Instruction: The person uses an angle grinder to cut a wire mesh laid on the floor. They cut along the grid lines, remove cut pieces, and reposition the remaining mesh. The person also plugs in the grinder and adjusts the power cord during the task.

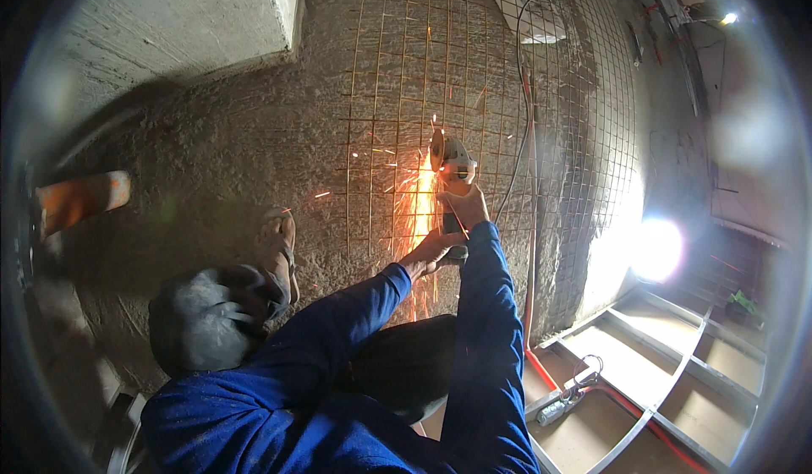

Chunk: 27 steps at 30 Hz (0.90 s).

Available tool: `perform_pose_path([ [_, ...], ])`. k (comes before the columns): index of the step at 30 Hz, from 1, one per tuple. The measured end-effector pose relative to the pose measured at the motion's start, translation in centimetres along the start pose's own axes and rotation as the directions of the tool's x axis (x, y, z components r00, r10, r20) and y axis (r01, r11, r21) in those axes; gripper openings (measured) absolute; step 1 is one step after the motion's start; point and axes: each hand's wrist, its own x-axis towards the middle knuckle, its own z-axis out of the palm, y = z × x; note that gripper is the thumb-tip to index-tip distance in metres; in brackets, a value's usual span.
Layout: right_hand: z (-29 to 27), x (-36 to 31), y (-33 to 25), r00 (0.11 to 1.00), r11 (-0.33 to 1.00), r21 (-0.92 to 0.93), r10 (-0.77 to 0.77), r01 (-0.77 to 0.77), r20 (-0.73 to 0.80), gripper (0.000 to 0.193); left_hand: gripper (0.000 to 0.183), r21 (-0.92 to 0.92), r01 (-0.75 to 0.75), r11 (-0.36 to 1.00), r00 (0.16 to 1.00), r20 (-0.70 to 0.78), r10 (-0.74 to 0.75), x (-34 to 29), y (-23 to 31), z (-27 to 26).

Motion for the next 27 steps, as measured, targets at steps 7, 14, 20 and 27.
perform_pose_path([
  [7, -0.2, 0.0, 0.0, 0.997, 0.998, 0.023, -0.061, 0.060, 0.045, 0.073, 0.021, 0.027, 0.028, 0.999, 0.999, -0.019, -0.027, 0.1, 0.0, -0.1],
  [14, 0.2, 0.1, -0.3, 1.000, 0.997, 0.076, 0.000, 0.001, -0.016, 0.075, 0.022, -0.041, 0.031, 0.999, 0.999, -0.017, -0.032, 0.7, -0.6, -0.8],
  [20, -0.1, -0.3, 0.0, 0.999, 0.999, 0.020, -0.045, 0.045, 0.021, 0.071, 0.020, 0.000, 0.016, 1.000, 1.000, -0.006, -0.016, 0.1, -0.5, -0.3],
  [27, 0.1, 0.5, 0.6, 0.970, 0.961, 0.193, -0.220, 0.197, 0.105, 0.050, 0.022, 0.043, 0.094, 0.995, 0.995, -0.033, -0.093, 0.6, -0.3, -0.5],
])
